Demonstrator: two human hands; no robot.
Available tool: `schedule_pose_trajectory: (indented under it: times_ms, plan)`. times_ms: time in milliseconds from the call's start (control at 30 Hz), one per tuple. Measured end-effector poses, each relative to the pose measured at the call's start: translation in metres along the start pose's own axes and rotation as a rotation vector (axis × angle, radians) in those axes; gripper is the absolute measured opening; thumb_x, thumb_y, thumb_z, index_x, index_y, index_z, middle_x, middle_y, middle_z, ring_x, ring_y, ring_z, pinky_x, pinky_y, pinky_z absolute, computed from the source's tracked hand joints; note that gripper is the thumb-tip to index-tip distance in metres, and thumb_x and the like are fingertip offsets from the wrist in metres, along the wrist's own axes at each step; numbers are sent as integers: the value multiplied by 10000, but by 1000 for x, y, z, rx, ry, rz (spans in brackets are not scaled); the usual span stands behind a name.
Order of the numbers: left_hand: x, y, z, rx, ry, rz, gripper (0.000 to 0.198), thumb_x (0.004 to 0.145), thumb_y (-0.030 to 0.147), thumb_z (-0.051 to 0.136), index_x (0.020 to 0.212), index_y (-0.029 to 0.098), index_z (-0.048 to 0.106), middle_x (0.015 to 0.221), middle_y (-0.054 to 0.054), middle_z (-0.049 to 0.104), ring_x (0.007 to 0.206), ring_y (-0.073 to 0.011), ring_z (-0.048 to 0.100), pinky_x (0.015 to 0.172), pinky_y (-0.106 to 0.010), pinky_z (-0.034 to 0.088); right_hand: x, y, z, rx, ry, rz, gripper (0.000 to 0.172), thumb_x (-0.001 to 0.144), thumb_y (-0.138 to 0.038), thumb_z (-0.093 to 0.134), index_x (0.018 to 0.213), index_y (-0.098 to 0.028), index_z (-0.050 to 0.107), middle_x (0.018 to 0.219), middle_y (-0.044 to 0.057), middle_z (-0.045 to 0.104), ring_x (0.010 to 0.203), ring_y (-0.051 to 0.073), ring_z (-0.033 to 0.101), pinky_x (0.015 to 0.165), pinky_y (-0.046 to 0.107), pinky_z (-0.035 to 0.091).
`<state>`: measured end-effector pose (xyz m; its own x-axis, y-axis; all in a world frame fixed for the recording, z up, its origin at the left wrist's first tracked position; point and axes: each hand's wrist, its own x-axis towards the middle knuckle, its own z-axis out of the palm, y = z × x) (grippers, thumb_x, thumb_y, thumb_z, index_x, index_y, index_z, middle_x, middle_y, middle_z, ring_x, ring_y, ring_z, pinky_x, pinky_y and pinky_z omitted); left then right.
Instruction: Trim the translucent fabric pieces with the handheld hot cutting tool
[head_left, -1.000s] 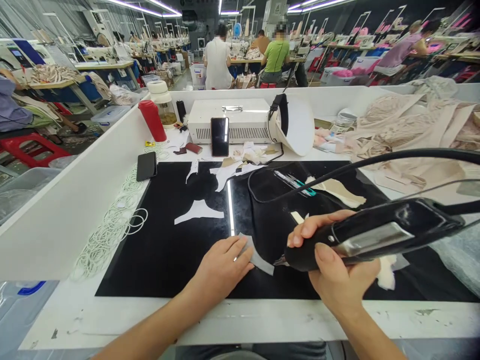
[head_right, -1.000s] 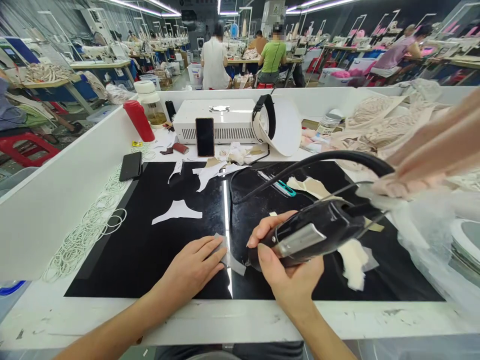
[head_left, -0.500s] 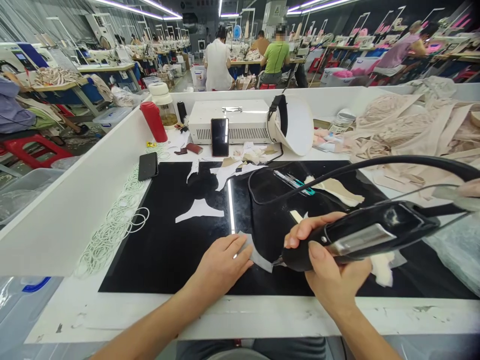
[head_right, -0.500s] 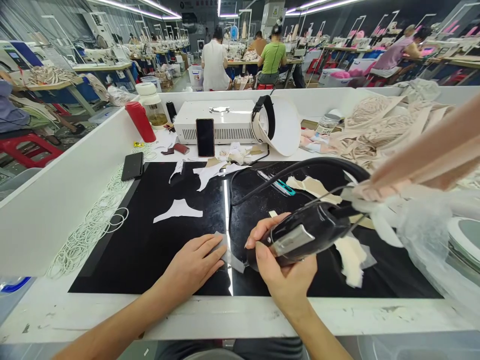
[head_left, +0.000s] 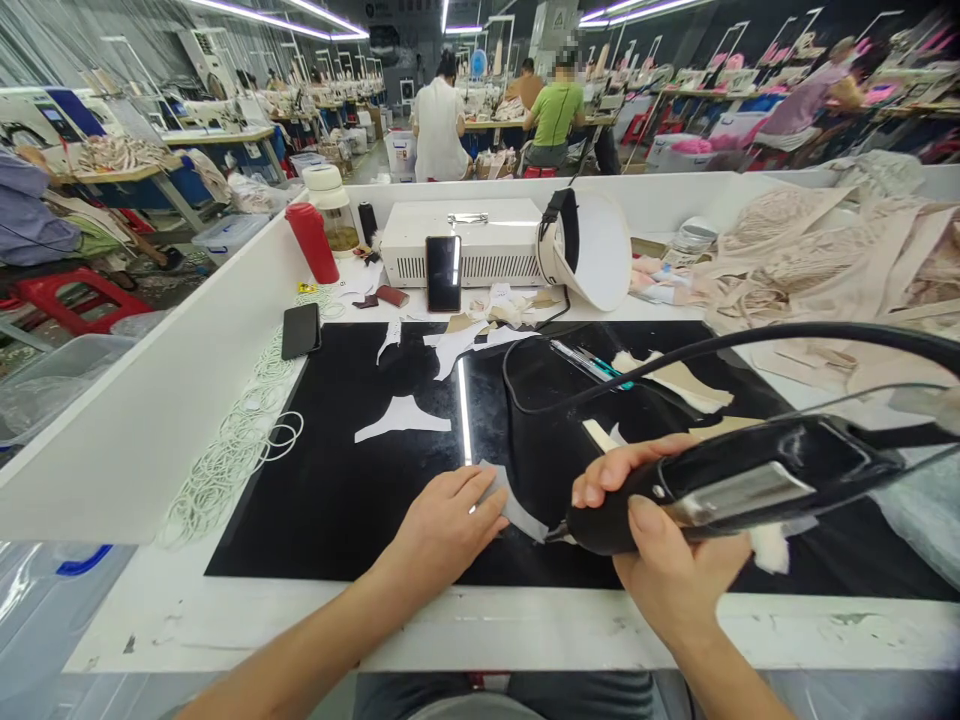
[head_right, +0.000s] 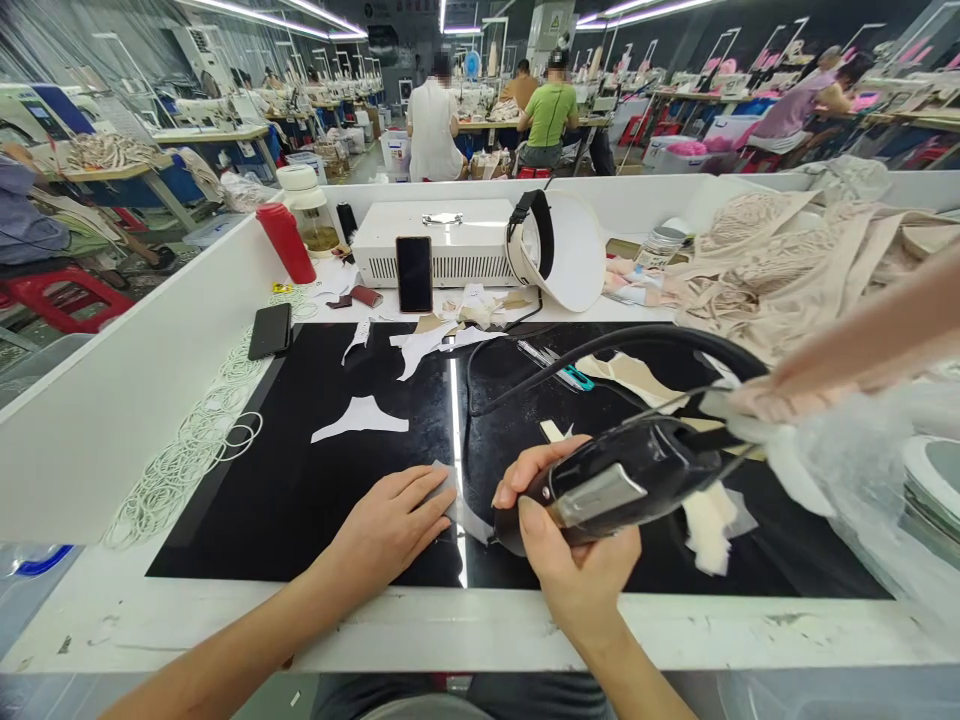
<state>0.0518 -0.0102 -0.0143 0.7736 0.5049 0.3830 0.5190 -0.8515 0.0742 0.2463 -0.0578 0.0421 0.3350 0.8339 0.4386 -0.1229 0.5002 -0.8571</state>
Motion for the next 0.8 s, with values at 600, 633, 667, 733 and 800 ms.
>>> schedule_pose_trajectory:
  times_ms: [600, 633, 667, 733, 800]
  plan:
    - [-26, -19, -51, -278, -14, -304, 223, 1019, 232, 494, 1171, 198, 653, 1146, -46, 683, 1065, -159, 634, 963, -322, 546, 22, -10, -8, -27, 167, 33, 368, 721, -279, 826, 1014, -269, 603, 753, -20, 610, 611, 176, 584, 584, 359, 541]
    - [-31, -21, -51, -286, -21, -326, 208, 1009, 242, 522, 1164, 203, 655, 1137, -42, 677, 1056, -161, 628, 956, -318, 544, 24, -12, -5, -12, 176, 33, 372, 714, -277, 828, 1013, -271, 606, 746, -23, 608, 610, 176, 580, 578, 355, 539]
    - [-35, -24, -50, -292, -28, -346, 201, 995, 247, 552, 1165, 209, 654, 1141, -39, 669, 1061, -163, 621, 958, -316, 538, 25, -12, -1, 5, 176, 35, 376, 710, -276, 828, 1016, -272, 609, 742, -24, 607, 613, 177, 578, 574, 353, 538]
    - [-41, -27, -46, -294, -32, -367, 219, 964, 252, 611, 1177, 214, 651, 1155, -39, 654, 1078, -170, 606, 968, -319, 525, 26, -11, 10, 43, 158, 39, 372, 714, -271, 826, 1018, -269, 613, 740, -23, 607, 618, 176, 578, 567, 346, 537]
    - [-41, -29, -41, -288, -36, -363, 269, 925, 274, 674, 1186, 211, 651, 1159, -44, 645, 1081, -183, 597, 968, -331, 515, 25, -7, 23, 86, 122, 37, 352, 733, -266, 818, 1017, -265, 610, 744, -22, 607, 615, 171, 581, 568, 345, 538]
